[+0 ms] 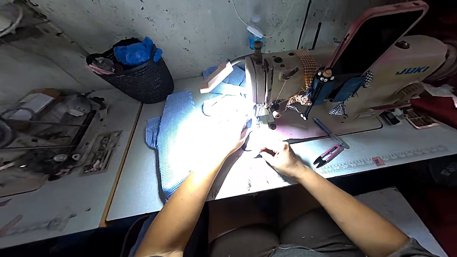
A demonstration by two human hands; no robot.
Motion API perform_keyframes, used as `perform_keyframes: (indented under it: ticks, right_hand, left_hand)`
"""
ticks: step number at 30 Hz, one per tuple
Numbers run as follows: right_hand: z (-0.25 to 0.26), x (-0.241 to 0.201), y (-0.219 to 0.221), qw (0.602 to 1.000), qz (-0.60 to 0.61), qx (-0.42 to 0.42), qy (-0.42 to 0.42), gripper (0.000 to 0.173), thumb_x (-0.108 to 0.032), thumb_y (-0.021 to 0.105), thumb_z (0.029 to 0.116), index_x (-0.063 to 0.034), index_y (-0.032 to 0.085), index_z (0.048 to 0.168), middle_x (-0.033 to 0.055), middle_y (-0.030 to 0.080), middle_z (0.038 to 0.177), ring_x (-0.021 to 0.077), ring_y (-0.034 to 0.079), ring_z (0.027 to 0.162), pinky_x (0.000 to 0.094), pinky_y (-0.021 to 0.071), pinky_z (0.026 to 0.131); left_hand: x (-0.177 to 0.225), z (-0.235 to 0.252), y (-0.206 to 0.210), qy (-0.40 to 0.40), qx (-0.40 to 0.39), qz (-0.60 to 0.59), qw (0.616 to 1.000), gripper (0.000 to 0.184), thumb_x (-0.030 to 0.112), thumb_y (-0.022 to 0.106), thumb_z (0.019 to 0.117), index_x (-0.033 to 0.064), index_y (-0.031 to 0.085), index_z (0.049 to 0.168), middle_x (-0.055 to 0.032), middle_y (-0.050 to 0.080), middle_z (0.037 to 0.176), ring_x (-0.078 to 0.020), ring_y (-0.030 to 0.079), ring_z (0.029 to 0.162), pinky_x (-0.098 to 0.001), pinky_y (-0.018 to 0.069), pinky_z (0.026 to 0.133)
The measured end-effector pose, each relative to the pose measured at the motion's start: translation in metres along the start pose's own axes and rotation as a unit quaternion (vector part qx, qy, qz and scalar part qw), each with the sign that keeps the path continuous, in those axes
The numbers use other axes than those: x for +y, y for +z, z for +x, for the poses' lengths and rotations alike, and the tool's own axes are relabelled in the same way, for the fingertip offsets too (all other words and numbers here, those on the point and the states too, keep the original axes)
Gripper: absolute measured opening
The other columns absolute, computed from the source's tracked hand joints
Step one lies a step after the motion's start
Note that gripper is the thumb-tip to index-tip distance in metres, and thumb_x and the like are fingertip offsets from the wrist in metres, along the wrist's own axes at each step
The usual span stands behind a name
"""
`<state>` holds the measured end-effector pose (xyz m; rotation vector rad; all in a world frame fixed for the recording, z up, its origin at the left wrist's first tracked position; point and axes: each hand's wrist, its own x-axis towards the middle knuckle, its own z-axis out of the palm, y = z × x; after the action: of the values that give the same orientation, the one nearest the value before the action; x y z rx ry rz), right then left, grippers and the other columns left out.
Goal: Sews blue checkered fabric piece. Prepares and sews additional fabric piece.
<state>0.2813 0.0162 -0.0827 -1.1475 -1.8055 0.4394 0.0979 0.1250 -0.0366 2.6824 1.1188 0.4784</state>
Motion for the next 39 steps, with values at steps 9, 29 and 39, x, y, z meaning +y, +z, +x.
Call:
perform_keyframes:
  ticks: [9, 29, 39]
  right_hand:
    - [0.025, 0.015, -0.006, 1.000, 0.011, -0.002, -0.001, 0.008, 0.002, 0.069, 0.0872, -0.0021, 0.074, 0.091, 0.0121, 0.073, 0.105, 0.0161, 0.070, 0.094, 0.0334, 0.0588, 0.086]
    - [-0.021, 0.026, -0.138, 0.945, -0.274, 0.110, 0.141, 0.025, -0.010, 0.062, 0.0990, 0.0039, 0.072, 0.116, 0.0239, 0.071, 0.118, 0.0399, 0.068, 0.112, 0.0578, 0.0522, 0.099]
    - [-0.050, 0.083, -0.200, 0.876, -0.397, 0.243, 0.122, 0.041, -0.007, 0.050, 0.1001, 0.0033, 0.056, 0.140, 0.0293, 0.052, 0.145, 0.0460, 0.047, 0.139, 0.0572, 0.0381, 0.115]
  left_hand:
    - [0.029, -0.048, 0.027, -0.009, 0.049, -0.247, 0.968, 0.016, 0.003, 0.066, 0.0948, -0.0059, 0.073, 0.106, -0.0148, 0.074, 0.104, -0.0133, 0.070, 0.096, -0.0261, 0.0537, 0.090]
    - [0.007, -0.017, 0.043, 0.079, 0.085, -0.091, 0.989, 0.022, 0.011, 0.054, 0.1019, 0.0005, 0.074, 0.101, -0.0160, 0.072, 0.100, -0.0309, 0.069, 0.102, -0.0491, 0.0511, 0.094]
    - [0.025, -0.017, 0.021, 0.059, 0.053, -0.061, 0.995, 0.019, 0.005, 0.057, 0.1008, -0.0030, 0.074, 0.097, -0.0182, 0.072, 0.097, -0.0334, 0.069, 0.099, -0.0493, 0.0504, 0.090]
